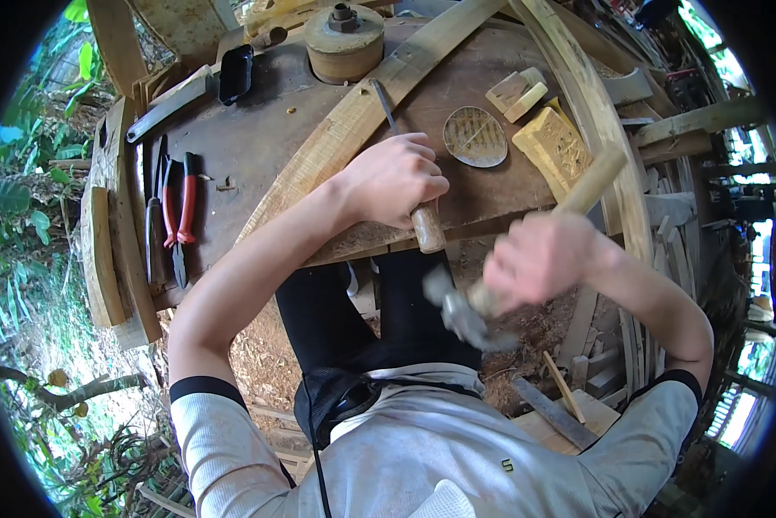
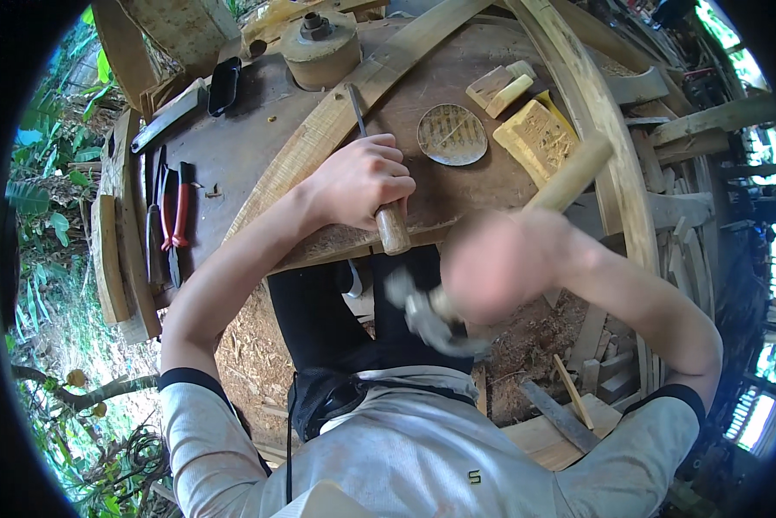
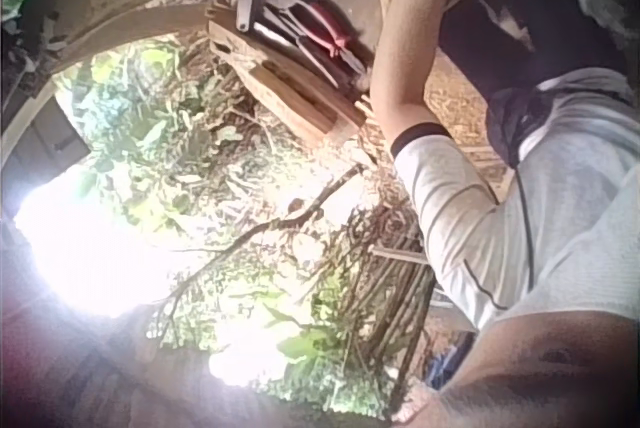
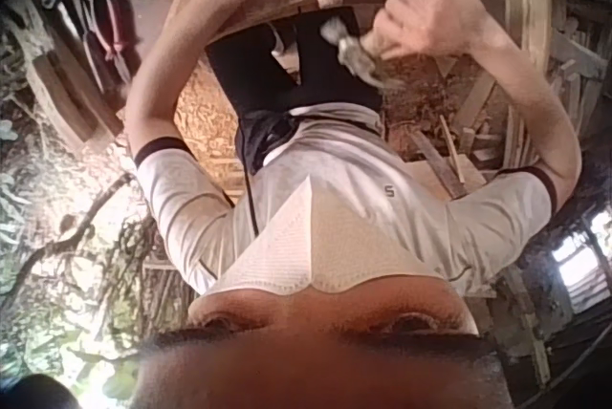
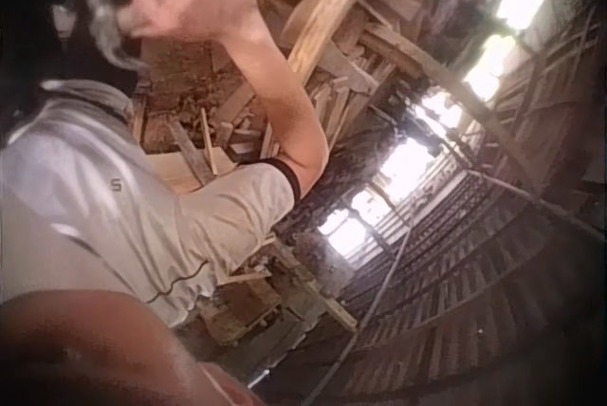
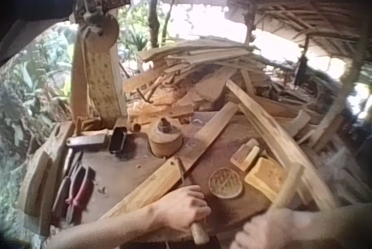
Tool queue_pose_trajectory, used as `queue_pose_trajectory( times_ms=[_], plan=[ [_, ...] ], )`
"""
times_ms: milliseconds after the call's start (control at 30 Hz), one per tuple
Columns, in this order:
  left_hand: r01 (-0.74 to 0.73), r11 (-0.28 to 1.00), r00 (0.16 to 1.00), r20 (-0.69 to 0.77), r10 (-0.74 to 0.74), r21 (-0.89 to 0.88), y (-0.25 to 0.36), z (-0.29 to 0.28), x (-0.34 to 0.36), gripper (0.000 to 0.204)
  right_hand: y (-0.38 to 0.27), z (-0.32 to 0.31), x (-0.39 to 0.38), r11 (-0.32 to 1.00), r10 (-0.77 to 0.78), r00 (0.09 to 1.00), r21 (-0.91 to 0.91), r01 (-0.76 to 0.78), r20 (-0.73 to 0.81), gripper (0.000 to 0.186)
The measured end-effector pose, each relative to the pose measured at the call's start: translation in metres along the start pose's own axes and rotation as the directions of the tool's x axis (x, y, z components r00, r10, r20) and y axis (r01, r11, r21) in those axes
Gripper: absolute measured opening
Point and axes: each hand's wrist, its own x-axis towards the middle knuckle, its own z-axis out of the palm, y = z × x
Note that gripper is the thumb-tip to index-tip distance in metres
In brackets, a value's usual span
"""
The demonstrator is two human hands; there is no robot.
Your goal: The person uses a chisel and hammer to carve a long wooden plank on a workbench. They repeatedly strike the chisel to remove wood shavings and shape the plank's surface.
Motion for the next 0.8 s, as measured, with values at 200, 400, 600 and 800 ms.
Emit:
queue_pose_trajectory(
  times_ms=[200, 400, 600, 800],
  plan=[
    [0.027, 0.999, 1.0, 0.003, -0.027, 0.028, 0.0, -0.002, -0.002, 0.026, -0.009, -0.003, 0.007, 0.985, -0.169, 0.986, -0.043, 0.168, -0.007, 0.043],
    [0.033, 0.999, 0.999, 0.01, -0.033, 0.029, 0.001, -0.001, -0.003, 0.026, -0.011, 0.005, 0.002, 0.997, -0.078, 0.996, 0.014, 0.079, -0.039, 0.047],
    [0.02, 0.999, 0.999, -0.028, -0.019, 0.033, 0.002, 0.0, -0.001, 0.025, -0.023, 0.011, 0.0, 0.987, 0.106, 0.993, 0.126, -0.099, -0.053, 0.048],
    [0.076, 0.997, 0.995, -0.067, -0.076, -0.003, 0.025, 0.004, -0.008, 0.028, -0.051, 0.009, -0.003, 0.97, 0.196, 0.98, 0.155, -0.189, -0.029, 0.046]
  ],
)
